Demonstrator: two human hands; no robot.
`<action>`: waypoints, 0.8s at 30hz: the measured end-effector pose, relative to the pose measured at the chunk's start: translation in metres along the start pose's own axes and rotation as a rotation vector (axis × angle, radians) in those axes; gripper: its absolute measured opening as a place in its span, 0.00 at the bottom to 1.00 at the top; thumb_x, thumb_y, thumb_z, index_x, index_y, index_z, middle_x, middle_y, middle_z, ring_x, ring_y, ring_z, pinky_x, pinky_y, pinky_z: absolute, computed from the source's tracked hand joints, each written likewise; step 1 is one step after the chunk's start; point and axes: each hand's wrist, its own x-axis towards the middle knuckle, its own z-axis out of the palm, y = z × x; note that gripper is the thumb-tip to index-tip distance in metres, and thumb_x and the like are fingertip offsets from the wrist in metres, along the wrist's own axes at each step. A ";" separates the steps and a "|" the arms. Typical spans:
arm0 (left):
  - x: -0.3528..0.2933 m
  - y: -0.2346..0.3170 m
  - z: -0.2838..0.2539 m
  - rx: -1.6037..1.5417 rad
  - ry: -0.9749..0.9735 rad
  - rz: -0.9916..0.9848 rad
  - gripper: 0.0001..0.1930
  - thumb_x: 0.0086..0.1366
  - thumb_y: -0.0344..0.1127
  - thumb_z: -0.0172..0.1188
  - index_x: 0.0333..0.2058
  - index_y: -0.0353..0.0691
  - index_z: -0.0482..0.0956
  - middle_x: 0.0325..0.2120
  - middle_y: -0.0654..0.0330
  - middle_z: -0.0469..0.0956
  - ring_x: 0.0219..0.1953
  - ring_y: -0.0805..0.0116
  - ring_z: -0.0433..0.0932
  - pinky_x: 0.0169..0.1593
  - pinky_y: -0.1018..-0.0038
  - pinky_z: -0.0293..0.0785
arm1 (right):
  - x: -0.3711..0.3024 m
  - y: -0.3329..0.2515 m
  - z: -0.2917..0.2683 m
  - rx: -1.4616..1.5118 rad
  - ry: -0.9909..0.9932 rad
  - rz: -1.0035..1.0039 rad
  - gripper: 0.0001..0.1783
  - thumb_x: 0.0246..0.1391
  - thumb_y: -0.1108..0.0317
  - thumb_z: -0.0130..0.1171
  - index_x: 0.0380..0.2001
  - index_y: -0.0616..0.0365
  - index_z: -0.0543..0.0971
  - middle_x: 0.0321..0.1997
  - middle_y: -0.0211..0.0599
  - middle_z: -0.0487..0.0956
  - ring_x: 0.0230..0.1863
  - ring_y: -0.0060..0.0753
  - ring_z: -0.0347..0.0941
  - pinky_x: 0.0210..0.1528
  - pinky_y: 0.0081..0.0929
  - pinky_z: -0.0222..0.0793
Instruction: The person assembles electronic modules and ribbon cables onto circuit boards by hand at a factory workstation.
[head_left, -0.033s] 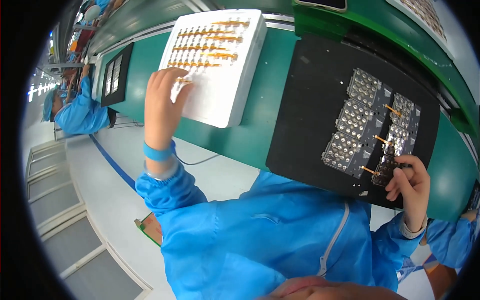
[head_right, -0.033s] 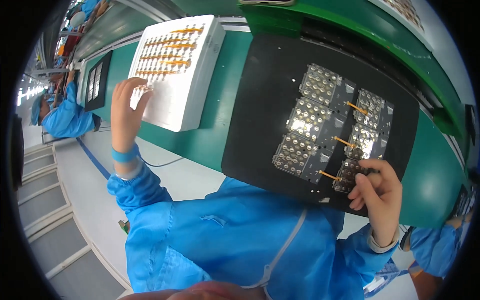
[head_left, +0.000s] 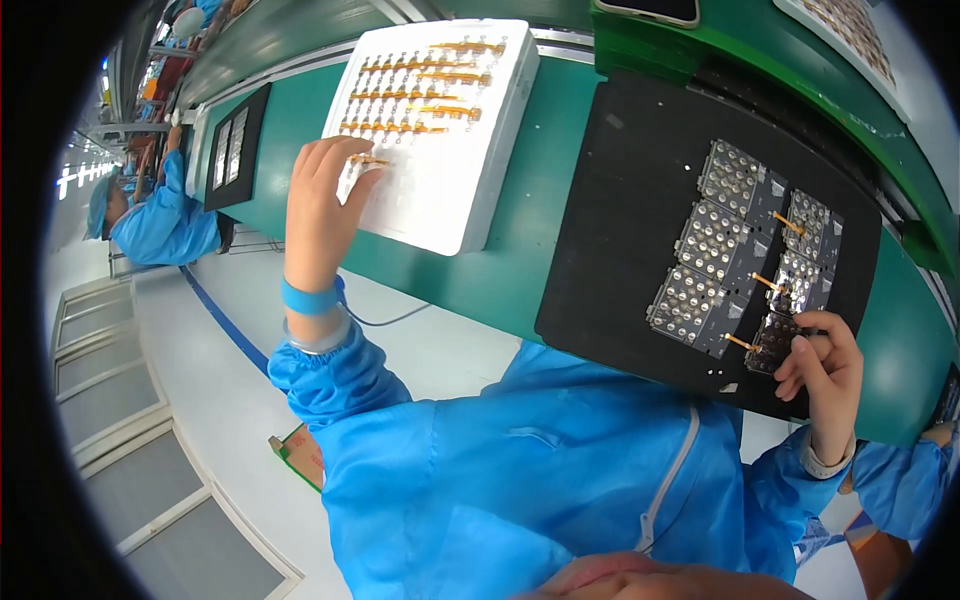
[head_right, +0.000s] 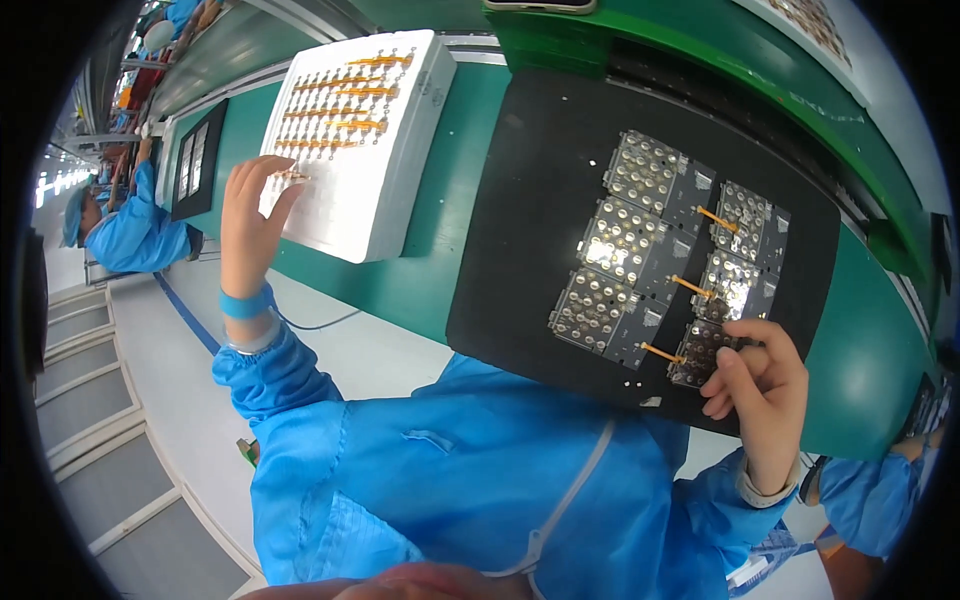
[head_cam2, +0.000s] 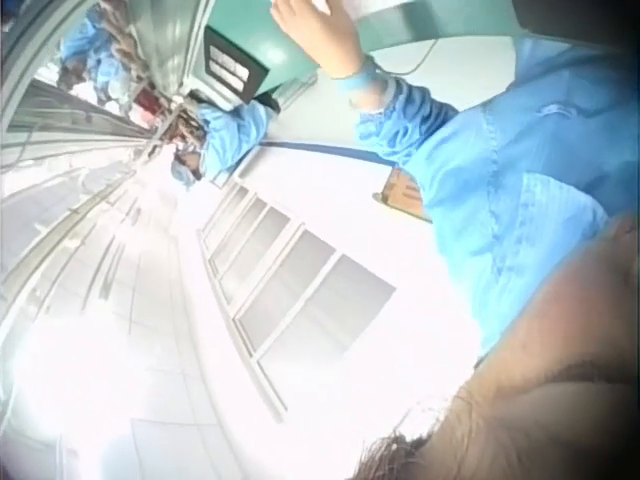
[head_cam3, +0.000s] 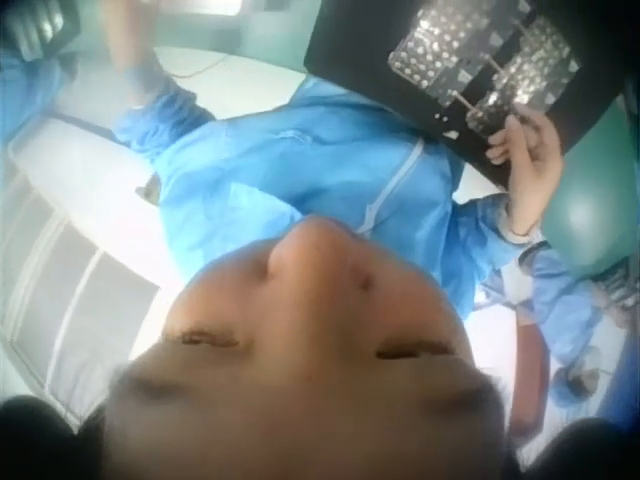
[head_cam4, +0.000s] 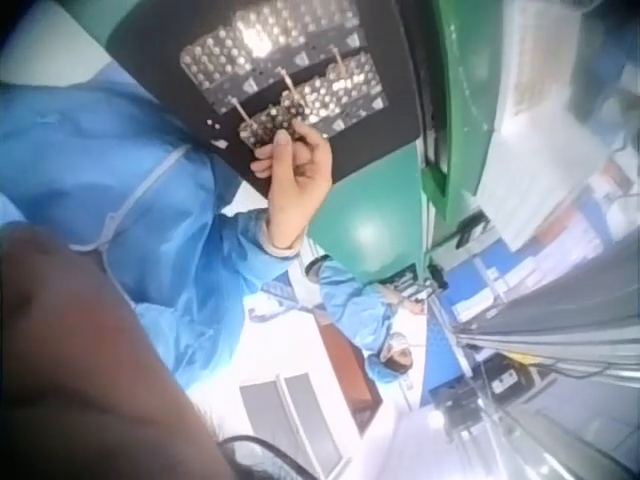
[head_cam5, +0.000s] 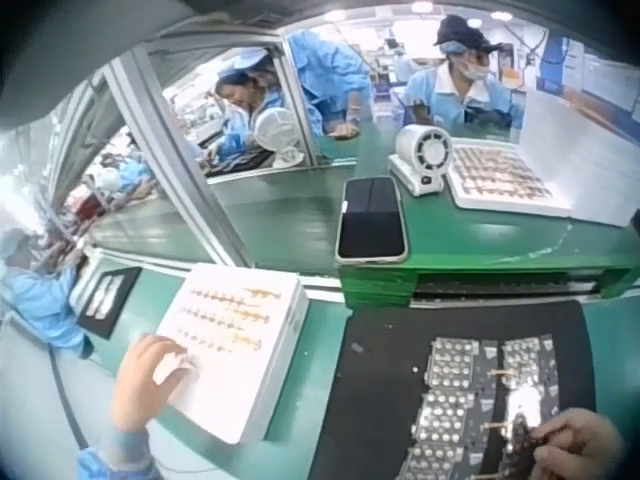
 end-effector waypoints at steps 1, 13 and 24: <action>-0.002 -0.010 -0.001 -0.002 -0.005 0.030 0.14 0.51 0.22 0.61 0.39 0.36 0.77 0.39 0.56 0.76 0.43 0.56 0.73 0.48 0.68 0.69 | 0.002 -0.001 0.001 -0.003 -0.008 -0.006 0.11 0.58 0.74 0.52 0.44 0.62 0.71 0.18 0.33 0.75 0.15 0.17 0.69 0.17 0.11 0.63; 0.002 -0.033 0.011 -0.099 -0.022 0.109 0.09 0.50 0.23 0.61 0.33 0.36 0.79 0.36 0.57 0.77 0.41 0.58 0.73 0.45 0.69 0.69 | 0.010 -0.015 0.002 -0.054 -0.015 -0.049 0.09 0.59 0.73 0.50 0.43 0.62 0.72 0.20 0.32 0.76 0.18 0.16 0.70 0.20 0.10 0.63; -0.013 -0.011 0.012 -0.011 0.386 -0.205 0.04 0.54 0.24 0.62 0.31 0.36 0.81 0.28 0.57 0.80 0.31 0.63 0.79 0.36 0.74 0.73 | 0.000 -0.015 -0.012 -0.025 -0.019 -0.104 0.08 0.58 0.73 0.52 0.41 0.62 0.73 0.23 0.31 0.77 0.21 0.15 0.71 0.24 0.11 0.64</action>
